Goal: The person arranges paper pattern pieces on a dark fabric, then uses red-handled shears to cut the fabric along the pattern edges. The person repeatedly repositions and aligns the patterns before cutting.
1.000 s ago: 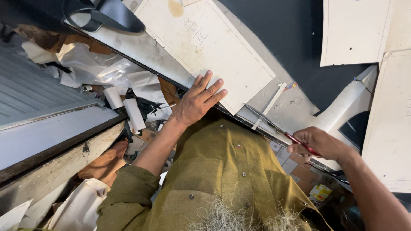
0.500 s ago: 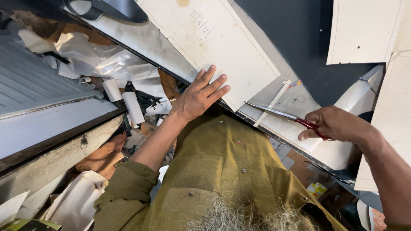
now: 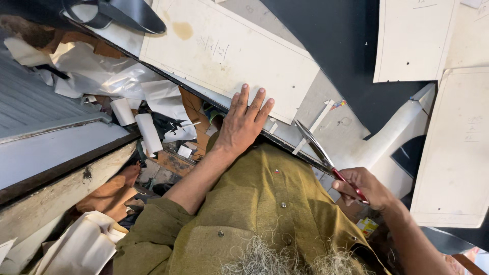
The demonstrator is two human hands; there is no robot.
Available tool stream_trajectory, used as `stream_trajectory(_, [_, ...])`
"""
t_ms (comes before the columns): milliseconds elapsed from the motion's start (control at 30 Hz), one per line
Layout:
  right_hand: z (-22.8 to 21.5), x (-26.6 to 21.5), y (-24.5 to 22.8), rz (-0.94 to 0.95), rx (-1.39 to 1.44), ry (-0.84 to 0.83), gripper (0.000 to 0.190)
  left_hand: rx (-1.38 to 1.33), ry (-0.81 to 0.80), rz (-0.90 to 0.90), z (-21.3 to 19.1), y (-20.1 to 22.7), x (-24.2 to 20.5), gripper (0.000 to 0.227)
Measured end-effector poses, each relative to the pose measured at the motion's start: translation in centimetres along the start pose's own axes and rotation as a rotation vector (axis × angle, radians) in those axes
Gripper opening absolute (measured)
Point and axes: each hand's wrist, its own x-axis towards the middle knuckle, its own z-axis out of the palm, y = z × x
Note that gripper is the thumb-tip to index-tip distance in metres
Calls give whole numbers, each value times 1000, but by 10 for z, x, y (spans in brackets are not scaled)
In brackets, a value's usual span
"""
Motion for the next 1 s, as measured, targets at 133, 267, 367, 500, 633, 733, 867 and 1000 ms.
stream_trajectory(133, [22,0,5,-123,214,46,51,15,-7,-13,-3,2,-1,50])
stream_trajectory(267, [21,2,-10,17,71,92,41,36,-13,-1,-2,1,0,51])
stream_trajectory(367, [19,2,-16,20,14,114,45,48,-19,5,2,1,-1,53])
stream_trajectory(500, [18,6,-15,-22,-15,106,44,50,3,15,7,-2,-3,56])
stream_trajectory(633, [18,8,-8,9,13,103,45,28,4,5,11,-2,-5,58])
stream_trajectory(733, [13,7,-1,127,-75,104,50,23,-4,17,11,-3,-6,57])
stream_trajectory(867, [-4,4,-1,70,-64,-17,48,10,-2,77,0,-19,-12,47])
stream_trajectory(1000, [-37,8,-15,119,-220,-74,46,-60,41,154,-5,-30,-19,39])
